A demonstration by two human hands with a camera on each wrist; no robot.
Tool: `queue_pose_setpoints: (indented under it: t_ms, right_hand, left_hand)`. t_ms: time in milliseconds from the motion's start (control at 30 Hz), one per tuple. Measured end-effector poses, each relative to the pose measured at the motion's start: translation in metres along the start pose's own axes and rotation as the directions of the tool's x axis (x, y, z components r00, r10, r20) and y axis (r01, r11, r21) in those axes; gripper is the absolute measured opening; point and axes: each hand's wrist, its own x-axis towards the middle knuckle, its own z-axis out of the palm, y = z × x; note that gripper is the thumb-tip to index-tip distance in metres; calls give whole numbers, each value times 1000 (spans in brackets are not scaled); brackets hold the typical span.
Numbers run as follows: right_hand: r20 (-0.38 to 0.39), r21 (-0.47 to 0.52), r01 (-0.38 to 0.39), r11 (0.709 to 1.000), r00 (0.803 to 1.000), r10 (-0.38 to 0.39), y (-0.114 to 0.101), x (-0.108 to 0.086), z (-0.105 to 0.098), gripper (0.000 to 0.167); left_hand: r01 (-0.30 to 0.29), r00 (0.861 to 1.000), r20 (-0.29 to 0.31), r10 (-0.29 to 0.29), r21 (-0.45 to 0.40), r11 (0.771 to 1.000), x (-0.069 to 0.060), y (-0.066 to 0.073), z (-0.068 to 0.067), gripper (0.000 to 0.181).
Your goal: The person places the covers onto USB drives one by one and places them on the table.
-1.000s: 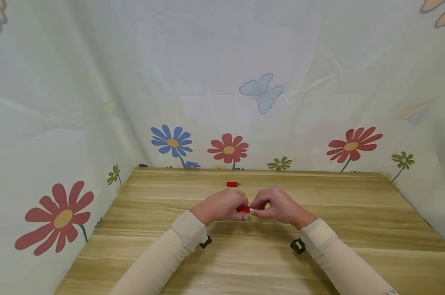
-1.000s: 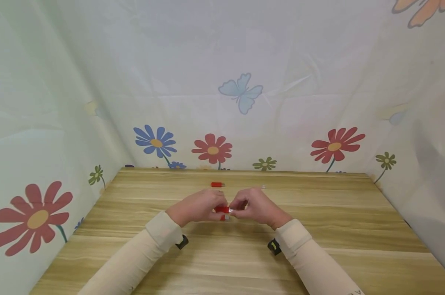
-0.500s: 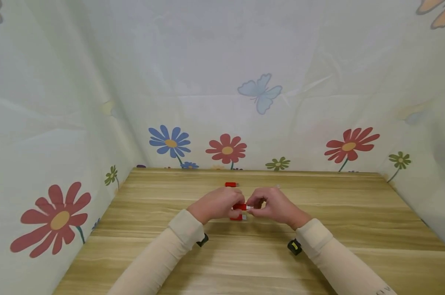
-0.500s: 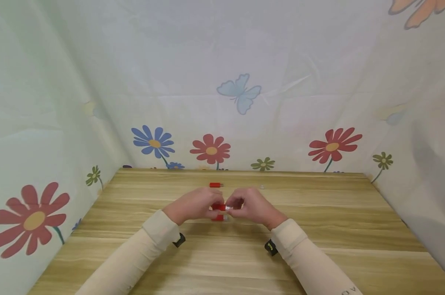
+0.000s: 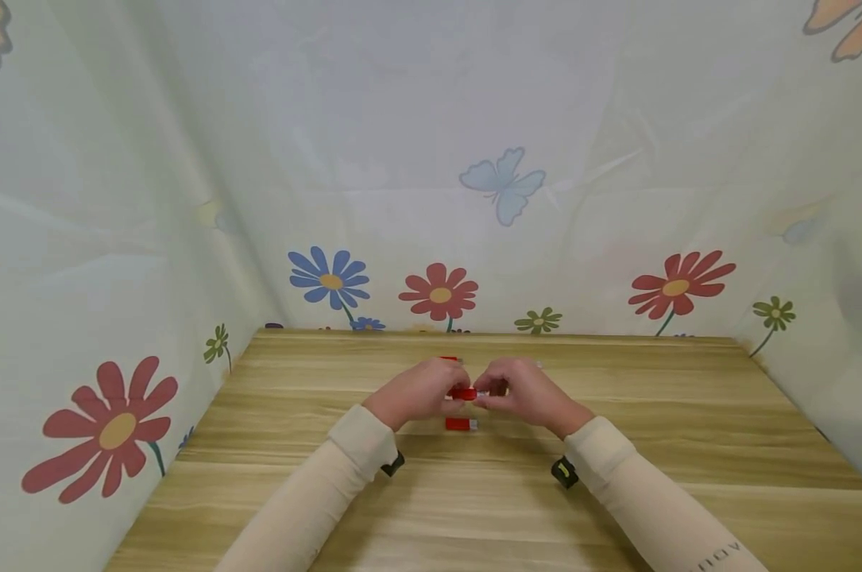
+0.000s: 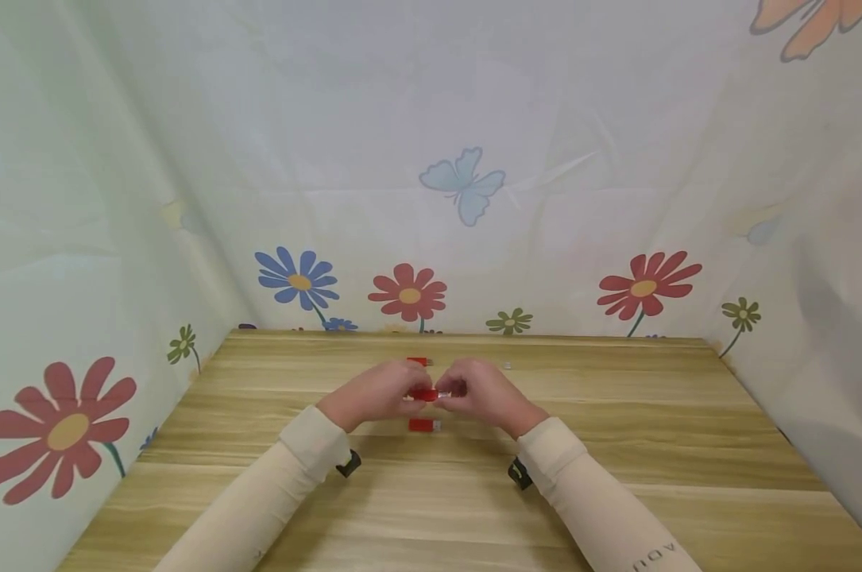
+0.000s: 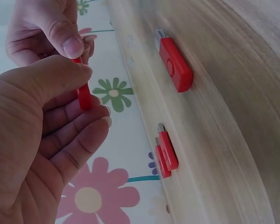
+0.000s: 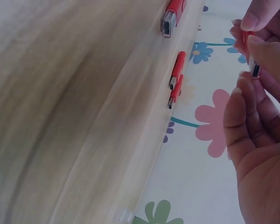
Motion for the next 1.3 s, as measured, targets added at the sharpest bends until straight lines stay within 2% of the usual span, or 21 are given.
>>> queue_pose_setpoints:
  t_ms: [233,400,600,867,967,1167,1300]
  right_hand:
    - [40,-77,-47,996,998,50,5,13,7,13]
    - [80,-103,-77,992,993,85,8,20,13,11]
    - [102,-112,-78,991,991,89,12,25,19,8]
    - [154,-76,-130,989,978,141,17,28,27,4]
    - [181,-71,-138,988,972,149,19,29,29,4]
    - [187,-100,-87,991,977,105,22,30,31,5]
    - [189,-99,-85,991,977,102,22,31,32,5]
  left_hand:
    - [46,999,14,-46,5,999,6,-12,10,13]
    - [62,998,29,-61,-34,997,8,-16,14,12]
    - [86,995,46,-83,-64,994,9,-21,18,9]
    - [103,992,78,-98,-68,992,12,-26,26,9]
    - [99,992,87,-94,-54,994,13,-27,29,8]
    - [54,995,81,-53,-15,998,17,-29,35,9]
    - [56,995,87,-56,-4,998,19,-31,36,10]
